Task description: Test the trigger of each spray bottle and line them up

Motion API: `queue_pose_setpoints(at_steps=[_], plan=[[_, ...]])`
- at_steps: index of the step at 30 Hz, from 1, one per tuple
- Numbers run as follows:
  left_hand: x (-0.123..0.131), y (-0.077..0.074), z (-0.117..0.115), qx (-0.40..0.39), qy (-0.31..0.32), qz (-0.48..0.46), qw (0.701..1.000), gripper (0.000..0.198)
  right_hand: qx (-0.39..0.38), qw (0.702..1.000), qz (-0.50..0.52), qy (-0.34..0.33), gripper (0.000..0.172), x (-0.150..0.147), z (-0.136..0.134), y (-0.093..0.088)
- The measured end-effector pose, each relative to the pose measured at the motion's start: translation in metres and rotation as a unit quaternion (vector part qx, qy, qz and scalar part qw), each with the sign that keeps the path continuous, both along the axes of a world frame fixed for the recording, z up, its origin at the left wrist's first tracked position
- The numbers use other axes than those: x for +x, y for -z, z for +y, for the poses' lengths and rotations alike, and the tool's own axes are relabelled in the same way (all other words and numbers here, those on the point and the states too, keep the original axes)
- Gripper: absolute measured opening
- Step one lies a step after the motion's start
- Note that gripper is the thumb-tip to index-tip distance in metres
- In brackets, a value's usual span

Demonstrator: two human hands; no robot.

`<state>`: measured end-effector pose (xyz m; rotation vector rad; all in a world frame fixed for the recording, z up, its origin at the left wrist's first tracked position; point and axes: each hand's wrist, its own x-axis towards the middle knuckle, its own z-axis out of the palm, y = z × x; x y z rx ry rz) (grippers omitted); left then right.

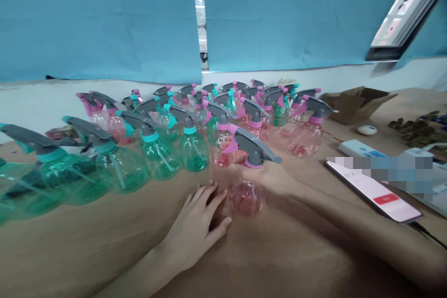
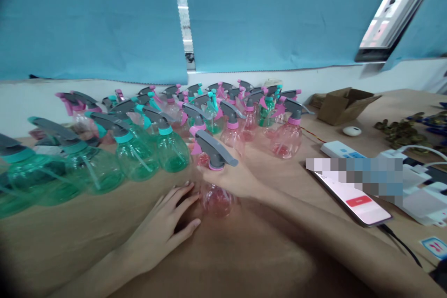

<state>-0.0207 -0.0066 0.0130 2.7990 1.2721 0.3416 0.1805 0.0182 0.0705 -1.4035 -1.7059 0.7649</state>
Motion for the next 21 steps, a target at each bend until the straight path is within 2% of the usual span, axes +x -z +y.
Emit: queue_pose_setpoints(at_steps=[6, 12, 21], plan=[[0.0008, 0.0014, 0.0003, -0.001, -0.003, 0.004, 1.000, 0.043, 0.028, 0.999, -0.003, -0.014, 0.017, 0.0001, -0.0004, -0.0012], [0.0010, 0.0007, 0.0006, -0.002, -0.003, 0.002, 1.000, 0.043, 0.015, 1.000, 0.007, -0.012, 0.015, 0.0017, -0.0019, -0.0012], [-0.0009, 0.0031, 0.0003, 0.010, 0.003, -0.015, 1.000, 0.042, 0.010, 0.999, -0.030, 0.005, 0.016, 0.0008, -0.0002, -0.0004]])
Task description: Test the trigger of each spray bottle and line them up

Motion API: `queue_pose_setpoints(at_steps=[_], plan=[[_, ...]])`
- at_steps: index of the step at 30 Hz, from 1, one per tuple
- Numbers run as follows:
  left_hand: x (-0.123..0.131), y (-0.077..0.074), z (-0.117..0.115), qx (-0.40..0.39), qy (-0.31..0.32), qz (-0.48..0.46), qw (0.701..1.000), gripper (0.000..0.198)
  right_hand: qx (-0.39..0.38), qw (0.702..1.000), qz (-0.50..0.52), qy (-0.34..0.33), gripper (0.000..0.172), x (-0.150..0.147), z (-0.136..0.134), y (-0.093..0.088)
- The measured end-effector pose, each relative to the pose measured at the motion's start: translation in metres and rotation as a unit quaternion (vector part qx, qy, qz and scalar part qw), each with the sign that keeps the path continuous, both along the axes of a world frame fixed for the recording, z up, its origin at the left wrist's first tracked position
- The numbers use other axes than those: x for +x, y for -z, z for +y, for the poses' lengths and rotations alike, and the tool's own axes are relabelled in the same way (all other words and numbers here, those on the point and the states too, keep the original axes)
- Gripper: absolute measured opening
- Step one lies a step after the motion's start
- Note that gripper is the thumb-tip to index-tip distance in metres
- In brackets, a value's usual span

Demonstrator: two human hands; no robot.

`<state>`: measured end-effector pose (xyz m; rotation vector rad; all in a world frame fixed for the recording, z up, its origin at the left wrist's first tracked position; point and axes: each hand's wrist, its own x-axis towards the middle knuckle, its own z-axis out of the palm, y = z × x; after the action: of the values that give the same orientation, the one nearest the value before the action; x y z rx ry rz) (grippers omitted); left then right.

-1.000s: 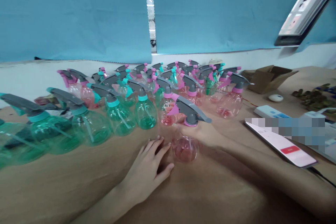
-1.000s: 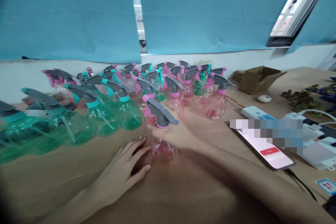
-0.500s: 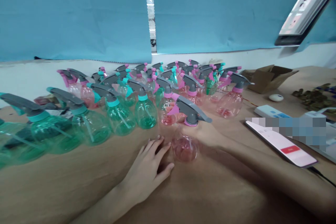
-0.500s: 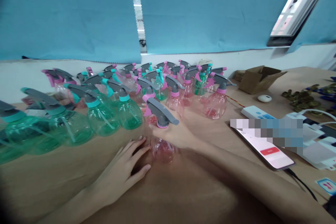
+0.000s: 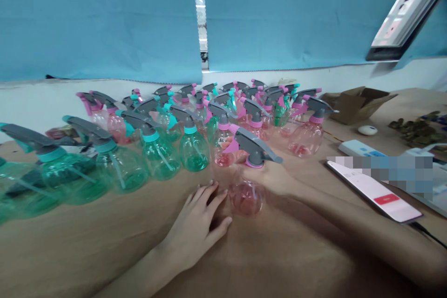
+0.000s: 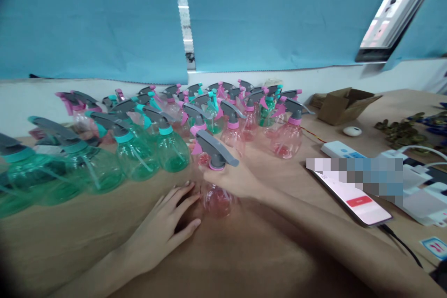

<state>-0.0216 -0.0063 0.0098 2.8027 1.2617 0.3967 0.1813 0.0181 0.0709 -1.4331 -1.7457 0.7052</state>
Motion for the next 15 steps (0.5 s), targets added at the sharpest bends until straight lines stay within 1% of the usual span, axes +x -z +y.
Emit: queue_pose_setpoints(at_steps=[3, 6, 12, 15], plan=[[0.0003, -0.0007, 0.0005, -0.003, -0.003, 0.008, 1.000, 0.042, 0.010, 1.000, 0.005, -0.012, 0.016, 0.0002, 0.0001, 0.0005], [0.0005, -0.0012, 0.0004, -0.008, -0.005, 0.017, 1.000, 0.043, 0.012, 1.000, 0.006, -0.011, 0.014, 0.0008, 0.0008, 0.0010], [0.0008, -0.0011, 0.0000, -0.011, -0.004, 0.017, 1.000, 0.043, -0.004, 1.000, -0.018, -0.002, 0.015, 0.0022, 0.0005, -0.0014], [-0.0008, -0.0022, -0.0002, -0.009, -0.003, 0.020, 1.000, 0.044, -0.035, 0.999, -0.017, 0.005, 0.017, 0.0002, -0.0024, -0.0046]])
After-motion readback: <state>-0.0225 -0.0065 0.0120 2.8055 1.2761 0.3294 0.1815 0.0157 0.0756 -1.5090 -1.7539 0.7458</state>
